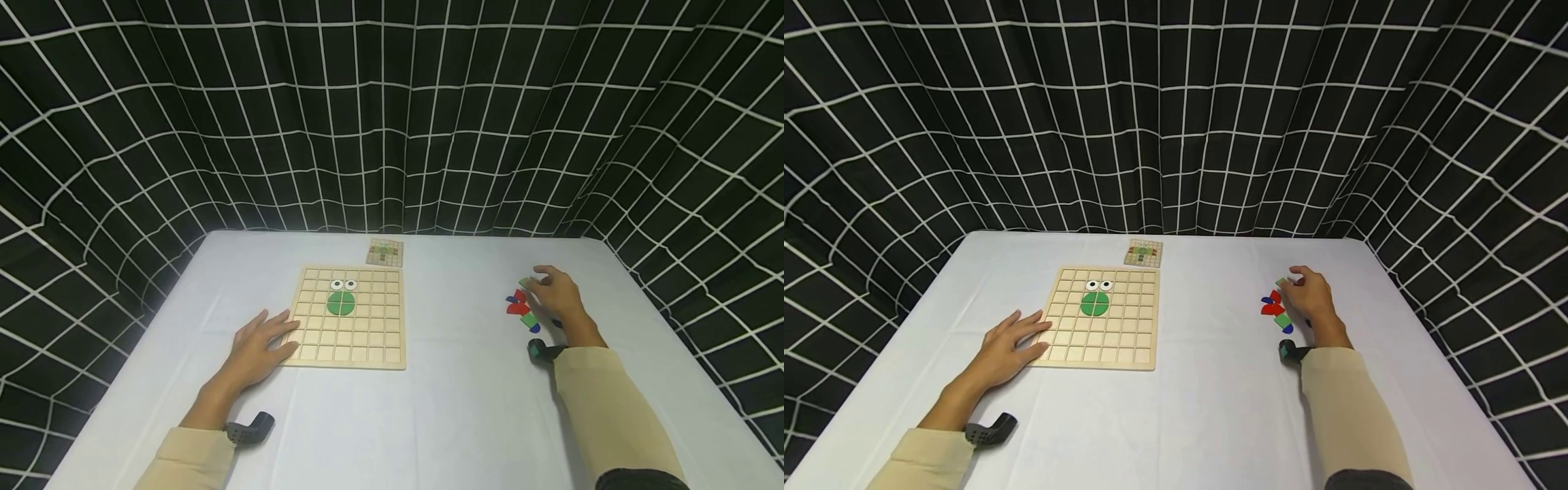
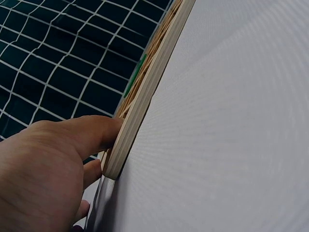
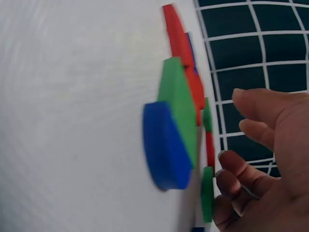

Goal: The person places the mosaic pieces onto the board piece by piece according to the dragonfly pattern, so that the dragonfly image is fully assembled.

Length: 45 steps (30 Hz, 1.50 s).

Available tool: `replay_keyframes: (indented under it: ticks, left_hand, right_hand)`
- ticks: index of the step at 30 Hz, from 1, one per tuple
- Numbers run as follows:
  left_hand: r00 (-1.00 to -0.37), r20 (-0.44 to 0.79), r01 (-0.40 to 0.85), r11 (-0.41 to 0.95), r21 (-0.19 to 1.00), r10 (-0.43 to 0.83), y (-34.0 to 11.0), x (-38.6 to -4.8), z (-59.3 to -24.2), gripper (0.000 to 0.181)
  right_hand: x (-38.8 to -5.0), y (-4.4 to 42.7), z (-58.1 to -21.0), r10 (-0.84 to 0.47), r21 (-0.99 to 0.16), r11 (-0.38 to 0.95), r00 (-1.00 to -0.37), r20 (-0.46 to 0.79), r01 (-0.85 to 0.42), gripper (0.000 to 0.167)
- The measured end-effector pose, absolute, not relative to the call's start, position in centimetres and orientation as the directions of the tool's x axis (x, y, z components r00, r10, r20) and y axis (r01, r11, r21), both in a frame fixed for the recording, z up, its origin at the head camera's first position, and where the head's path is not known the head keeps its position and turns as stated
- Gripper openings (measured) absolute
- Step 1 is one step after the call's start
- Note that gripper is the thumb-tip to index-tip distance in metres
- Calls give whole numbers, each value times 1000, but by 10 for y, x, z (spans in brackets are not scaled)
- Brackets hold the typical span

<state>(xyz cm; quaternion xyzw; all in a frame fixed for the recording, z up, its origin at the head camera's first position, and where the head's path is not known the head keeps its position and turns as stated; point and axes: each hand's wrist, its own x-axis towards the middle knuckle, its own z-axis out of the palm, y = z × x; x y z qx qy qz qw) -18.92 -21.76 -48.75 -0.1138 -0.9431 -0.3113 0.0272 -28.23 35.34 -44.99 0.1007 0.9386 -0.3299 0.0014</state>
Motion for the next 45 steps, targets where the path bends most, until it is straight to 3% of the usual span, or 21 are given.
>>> replay_keyframes:
  ticks: [16,22,37,45]
  left_hand:
    - [-968,137,251,780,574,211,-216,-190,-486,43]
    - [-969,131,247,783,571,210,-216,-190,-487,43]
    - [-971,123,239,781,576,206,-219,-187,-487,42]
    - [-971,117,239,782,575,210,-219,-189,-487,43]
  right_hand:
    - [-286,353,-453,203,-543,809,-974,-104,226,43]
    - [-283,352,-449,238,-556,804,-971,-22,210,45]
    - [-249,303,-388,85,-567,818,-956,281,-94,37]
    - [-229,266,-353,-22,-536,799,-903,430,-274,33]
